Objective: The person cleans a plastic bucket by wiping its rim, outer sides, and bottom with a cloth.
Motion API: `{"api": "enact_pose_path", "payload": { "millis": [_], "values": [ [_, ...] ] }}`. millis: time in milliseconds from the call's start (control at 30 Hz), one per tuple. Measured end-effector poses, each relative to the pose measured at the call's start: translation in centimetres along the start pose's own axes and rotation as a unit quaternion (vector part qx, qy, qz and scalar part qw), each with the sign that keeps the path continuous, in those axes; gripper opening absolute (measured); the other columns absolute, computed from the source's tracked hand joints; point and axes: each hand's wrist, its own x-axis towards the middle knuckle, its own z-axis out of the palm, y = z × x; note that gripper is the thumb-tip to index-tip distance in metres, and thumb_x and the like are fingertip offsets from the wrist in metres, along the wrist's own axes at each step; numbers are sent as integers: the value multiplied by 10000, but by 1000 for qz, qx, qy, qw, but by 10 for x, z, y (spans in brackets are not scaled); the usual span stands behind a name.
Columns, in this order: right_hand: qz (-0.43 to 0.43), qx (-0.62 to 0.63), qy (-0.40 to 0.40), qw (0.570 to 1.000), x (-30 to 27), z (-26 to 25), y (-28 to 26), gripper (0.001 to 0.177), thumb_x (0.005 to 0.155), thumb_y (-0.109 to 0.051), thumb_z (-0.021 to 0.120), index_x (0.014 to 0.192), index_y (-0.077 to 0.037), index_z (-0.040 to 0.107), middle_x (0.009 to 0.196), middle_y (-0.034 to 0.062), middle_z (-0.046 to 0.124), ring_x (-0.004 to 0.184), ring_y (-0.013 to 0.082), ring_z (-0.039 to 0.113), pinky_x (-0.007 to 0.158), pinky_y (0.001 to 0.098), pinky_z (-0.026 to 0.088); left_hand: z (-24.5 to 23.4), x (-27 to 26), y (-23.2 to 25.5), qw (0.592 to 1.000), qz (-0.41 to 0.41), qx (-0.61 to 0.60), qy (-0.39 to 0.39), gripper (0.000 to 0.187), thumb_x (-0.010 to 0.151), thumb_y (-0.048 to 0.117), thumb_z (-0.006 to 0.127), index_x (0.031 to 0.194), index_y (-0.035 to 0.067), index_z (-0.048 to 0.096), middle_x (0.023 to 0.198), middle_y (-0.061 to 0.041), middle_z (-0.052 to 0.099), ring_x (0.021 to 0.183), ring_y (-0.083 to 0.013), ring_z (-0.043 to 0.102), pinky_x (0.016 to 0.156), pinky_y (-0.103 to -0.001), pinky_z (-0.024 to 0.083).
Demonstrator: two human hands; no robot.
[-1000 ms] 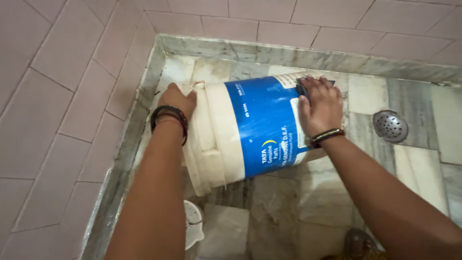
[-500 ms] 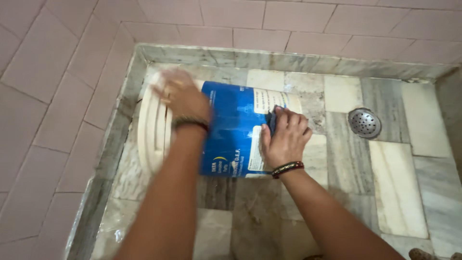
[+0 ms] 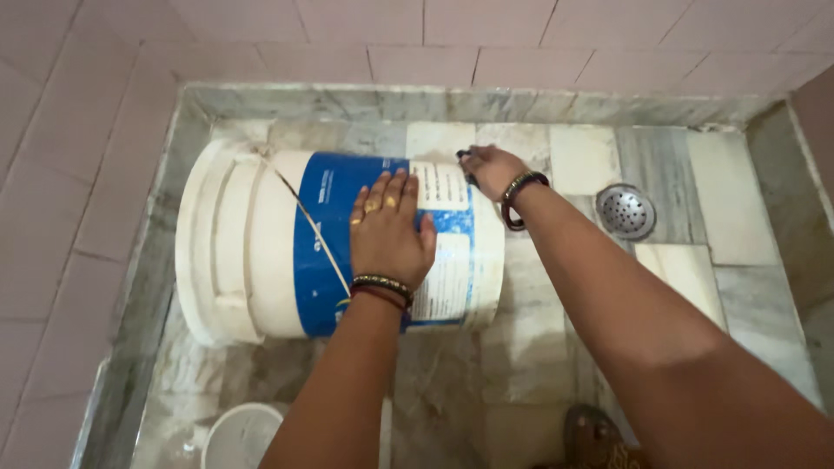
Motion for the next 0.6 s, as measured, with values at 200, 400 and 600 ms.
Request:
{"api": "enact_pose_path", "payload": {
  "millis": [200,400,600],
  "values": [
    [-260,-89,127,953,-83,6,-13,488,990,-234,561,1390,45,568,1467,253,556,1403,432,469,1209,481,327,3,26,-6,1000,-26,6,-11,566,903,303,525,1404,44,570,1482,-140,555,1428,-305,442,1215,-491,255],
    [-381,-132,136,905,-174,-6,-31,795,869,-331,636,1467,129,381,1528,320,392,1441,468,356,1188,550,259,-1,11,-2,1000,-25,4,-14,589,907,305,523,1425,25,543,1493,-157,534,1430,-310,421,1213,-487,236],
    [-69,-86,-74,991,-20,4,-18,519,1031,-462,410,1341,-107,628,1311,172,671,1252,352,601,1077,457,448,-4,-7,3,1000,-8,12,-17,613,890,311,534,1423,7,531,1504,-166,519,1449,-313,410,1217,-476,238]
  ]
}}
